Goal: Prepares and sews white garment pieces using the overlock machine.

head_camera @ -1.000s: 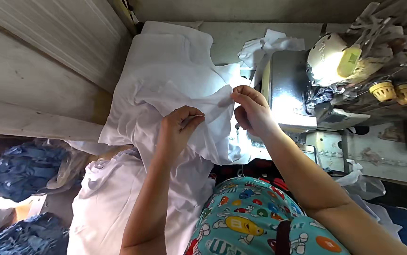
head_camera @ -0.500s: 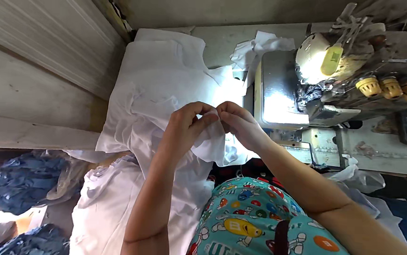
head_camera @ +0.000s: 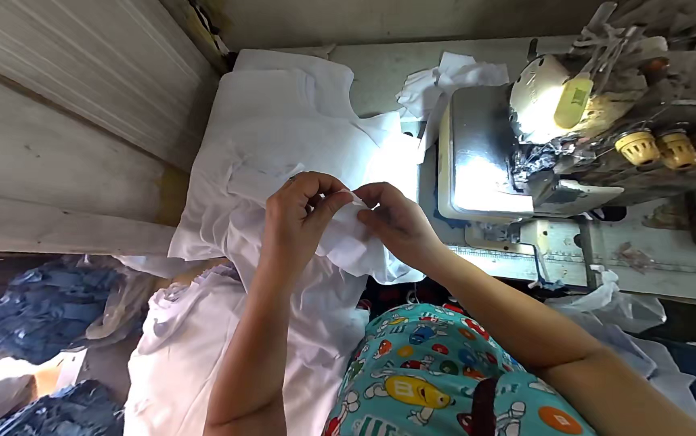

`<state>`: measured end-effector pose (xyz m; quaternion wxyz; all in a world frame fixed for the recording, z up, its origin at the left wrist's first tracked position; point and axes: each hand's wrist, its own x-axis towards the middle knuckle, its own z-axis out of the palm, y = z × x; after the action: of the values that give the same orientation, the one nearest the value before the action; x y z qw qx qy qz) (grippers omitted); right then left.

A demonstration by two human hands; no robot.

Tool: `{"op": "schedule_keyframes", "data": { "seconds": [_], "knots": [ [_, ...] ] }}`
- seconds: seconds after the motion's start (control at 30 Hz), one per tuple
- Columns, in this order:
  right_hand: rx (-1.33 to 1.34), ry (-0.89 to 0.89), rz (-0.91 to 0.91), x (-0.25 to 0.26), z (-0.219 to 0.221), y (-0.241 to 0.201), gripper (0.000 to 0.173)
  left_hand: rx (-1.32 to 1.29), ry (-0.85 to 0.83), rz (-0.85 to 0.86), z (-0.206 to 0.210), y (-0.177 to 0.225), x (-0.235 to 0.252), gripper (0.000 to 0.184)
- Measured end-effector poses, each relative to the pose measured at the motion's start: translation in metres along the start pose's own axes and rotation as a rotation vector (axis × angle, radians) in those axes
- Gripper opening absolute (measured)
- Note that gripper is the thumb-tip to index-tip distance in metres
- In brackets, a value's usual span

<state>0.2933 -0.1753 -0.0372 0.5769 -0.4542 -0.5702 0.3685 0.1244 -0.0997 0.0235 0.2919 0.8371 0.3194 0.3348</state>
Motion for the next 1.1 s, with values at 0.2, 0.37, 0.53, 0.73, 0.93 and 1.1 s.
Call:
{"op": "schedule_keyframes", "data": {
  "seconds": [0.2,0.37,0.53,0.73,0.93,1.1],
  "knots": [
    [-0.096,-0.017,-0.086,0.001,0.000,-0.004,0.020,-0.048,-0.006,-0.038,-0.003,-0.007,-0.004,0.014],
    [-0.126,-0.018,-0.078,0.000,0.002,-0.004,0.018,-0.076,-0.045,0.005,-0.005,-0.008,-0.006,0.012],
    [-0.302,-0.065,-0.082,-0.003,0.005,-0.003,0.023,0.099,0.050,0.167,-0.006,-0.003,-0.005,0.022],
    [-0.320,-0.155,0.039,-0.018,0.004,0.000,0.019,0.075,0.174,0.280,-0.026,0.004,0.000,0.028],
    [-0.102,-0.262,0.132,-0.023,-0.005,-0.010,0.024,0.081,0.225,0.377,-0.036,0.014,0.009,0.024],
    [0.044,-0.220,-0.063,-0.011,-0.007,-0.033,0.024,0.094,0.123,0.411,-0.026,0.029,0.007,0.026]
  ]
}}
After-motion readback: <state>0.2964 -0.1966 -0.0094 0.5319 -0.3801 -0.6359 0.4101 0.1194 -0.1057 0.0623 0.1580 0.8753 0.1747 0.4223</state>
